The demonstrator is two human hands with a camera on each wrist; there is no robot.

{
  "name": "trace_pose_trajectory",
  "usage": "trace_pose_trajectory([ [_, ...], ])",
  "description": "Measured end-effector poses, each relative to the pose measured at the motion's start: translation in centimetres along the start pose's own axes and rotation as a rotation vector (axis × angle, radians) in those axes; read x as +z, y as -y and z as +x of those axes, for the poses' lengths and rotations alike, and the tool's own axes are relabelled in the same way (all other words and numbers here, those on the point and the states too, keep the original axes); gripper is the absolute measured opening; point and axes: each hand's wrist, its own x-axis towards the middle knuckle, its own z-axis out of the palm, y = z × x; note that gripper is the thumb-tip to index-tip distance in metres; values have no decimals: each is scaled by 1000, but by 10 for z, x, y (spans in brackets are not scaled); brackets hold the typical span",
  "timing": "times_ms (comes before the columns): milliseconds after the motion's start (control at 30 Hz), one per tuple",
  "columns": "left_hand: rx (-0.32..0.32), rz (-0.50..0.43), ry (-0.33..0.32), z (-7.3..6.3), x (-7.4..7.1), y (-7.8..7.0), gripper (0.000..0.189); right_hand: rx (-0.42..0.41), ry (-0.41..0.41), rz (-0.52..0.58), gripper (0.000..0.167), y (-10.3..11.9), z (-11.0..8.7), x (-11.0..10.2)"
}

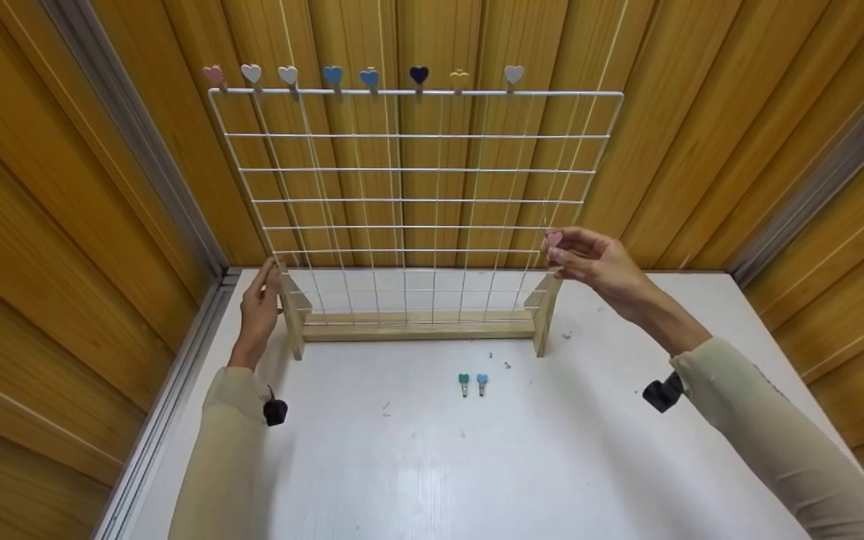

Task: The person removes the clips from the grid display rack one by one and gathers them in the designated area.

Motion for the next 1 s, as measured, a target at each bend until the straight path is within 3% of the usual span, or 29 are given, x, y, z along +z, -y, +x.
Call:
trace_pose_trajectory([
  [133, -39, -19, 22, -11, 0, -21, 56, 31, 12, -6, 26, -27, -3, 0],
  [200, -36, -24, 24, -12, -1, -22, 56, 47, 17, 2, 24, -44, -4, 1],
  [333, -24, -27, 22, -12, -3, -20, 56, 100, 30, 12, 36, -83, -4, 6],
  [467, -21, -26, 22, -12, -2, -18, 56, 164, 24, -36, 49, -123, -6, 11],
  [633, -12, -30, 35, -10, -1, -18, 57, 205, 10, -96, 51, -167, -9, 16],
  [800, -16, -25, 41, -9, 0, -20, 57, 182, 39, -170, 45, -199, -14, 27],
  [1000, -22, -22, 42, -12, -2, -20, 56, 116, 58, -307, 36, -214, -19, 43],
])
